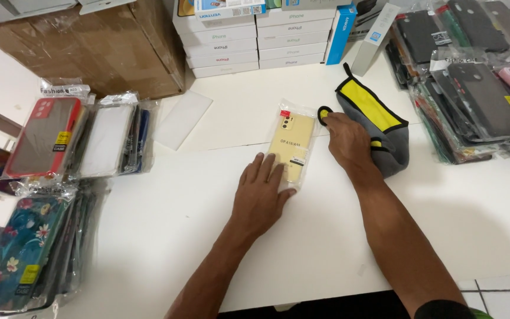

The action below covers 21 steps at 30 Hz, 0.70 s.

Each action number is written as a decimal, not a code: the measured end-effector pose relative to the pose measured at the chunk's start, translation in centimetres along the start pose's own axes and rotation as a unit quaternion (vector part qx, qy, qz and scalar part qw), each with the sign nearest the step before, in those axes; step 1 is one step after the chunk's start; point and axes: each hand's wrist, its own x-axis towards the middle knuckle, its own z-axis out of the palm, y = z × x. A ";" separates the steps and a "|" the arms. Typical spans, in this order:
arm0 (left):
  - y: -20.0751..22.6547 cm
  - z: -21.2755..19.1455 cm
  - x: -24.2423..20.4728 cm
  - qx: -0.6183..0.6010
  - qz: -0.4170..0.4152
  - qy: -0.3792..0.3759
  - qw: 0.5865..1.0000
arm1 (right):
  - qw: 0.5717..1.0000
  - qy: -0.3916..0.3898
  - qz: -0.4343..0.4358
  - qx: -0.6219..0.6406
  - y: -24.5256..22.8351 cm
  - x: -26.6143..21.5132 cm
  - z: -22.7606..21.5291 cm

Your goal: The person places a white phone case into a clear plastic bag, seals it, and uses a yellow and gray heat-sealing tool to seal the bag. They repeat the process with a second phone case, sealing each package individually.

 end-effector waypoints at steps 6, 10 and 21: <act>0.7 -0.3 0.1 0.033 -0.021 -0.099 0.994 | 1.000 -0.005 -0.003 -0.011 0.3 0.0 0.3; -0.2 2.5 0.3 0.058 -0.032 -0.033 0.997 | 1.000 -0.011 0.015 0.004 0.3 0.0 0.4; 0.1 1.8 -0.1 0.028 -0.047 0.030 0.998 | 0.999 -0.040 0.027 0.001 0.9 -0.1 0.6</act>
